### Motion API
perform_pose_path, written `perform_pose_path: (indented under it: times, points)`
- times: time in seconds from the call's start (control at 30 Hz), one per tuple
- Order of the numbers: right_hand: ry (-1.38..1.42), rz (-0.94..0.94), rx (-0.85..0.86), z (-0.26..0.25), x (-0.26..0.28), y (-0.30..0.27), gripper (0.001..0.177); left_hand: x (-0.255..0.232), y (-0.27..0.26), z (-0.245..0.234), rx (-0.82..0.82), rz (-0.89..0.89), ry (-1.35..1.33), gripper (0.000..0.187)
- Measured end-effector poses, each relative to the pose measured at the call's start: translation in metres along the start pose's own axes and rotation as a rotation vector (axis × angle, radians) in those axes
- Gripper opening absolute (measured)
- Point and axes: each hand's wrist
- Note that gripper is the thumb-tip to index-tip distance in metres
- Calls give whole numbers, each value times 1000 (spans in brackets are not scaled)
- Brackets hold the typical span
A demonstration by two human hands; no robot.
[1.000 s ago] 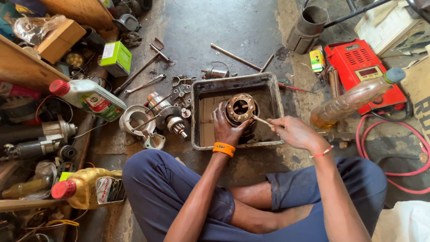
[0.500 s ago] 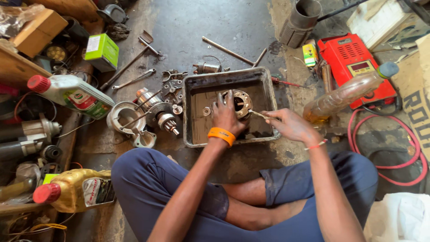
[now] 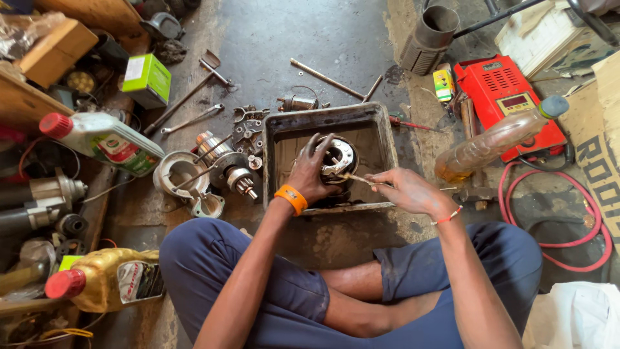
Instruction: The person scrubs a cylindrical mechanical part with a brush while it sits in a tray of dark liquid. The person rotates the part to clean different sides and occasionally dips the brush into the liquid.
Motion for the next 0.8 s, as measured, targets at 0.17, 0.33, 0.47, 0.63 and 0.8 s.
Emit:
perform_pose_path:
  times: [0.17, 0.33, 0.47, 0.63, 0.8]
  points:
    - [19, 29, -94, 8, -1, 2, 31, -12, -8, 9, -58, -175, 216, 129]
    - [86, -53, -50, 2, -8, 1, 34, -15, -7, 13, -148, -174, 176, 120]
    - [18, 168, 100, -1, -15, 1, 36, -13, -4, 6, -108, -175, 150, 116]
    - [80, 67, -34, 5, -20, 3, 40, -17, 3, -12, -16, -166, 172, 115]
    - [263, -54, 43, 8, -26, 8, 43, -47, 16, -18, 184, -217, 398, 125]
Point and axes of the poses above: each hand's wrist, its own y-axis towards the middle knuckle, its own z-axis out of the palm, x = y × z, and after that the axes turned 14 degrees about -x, right-handed
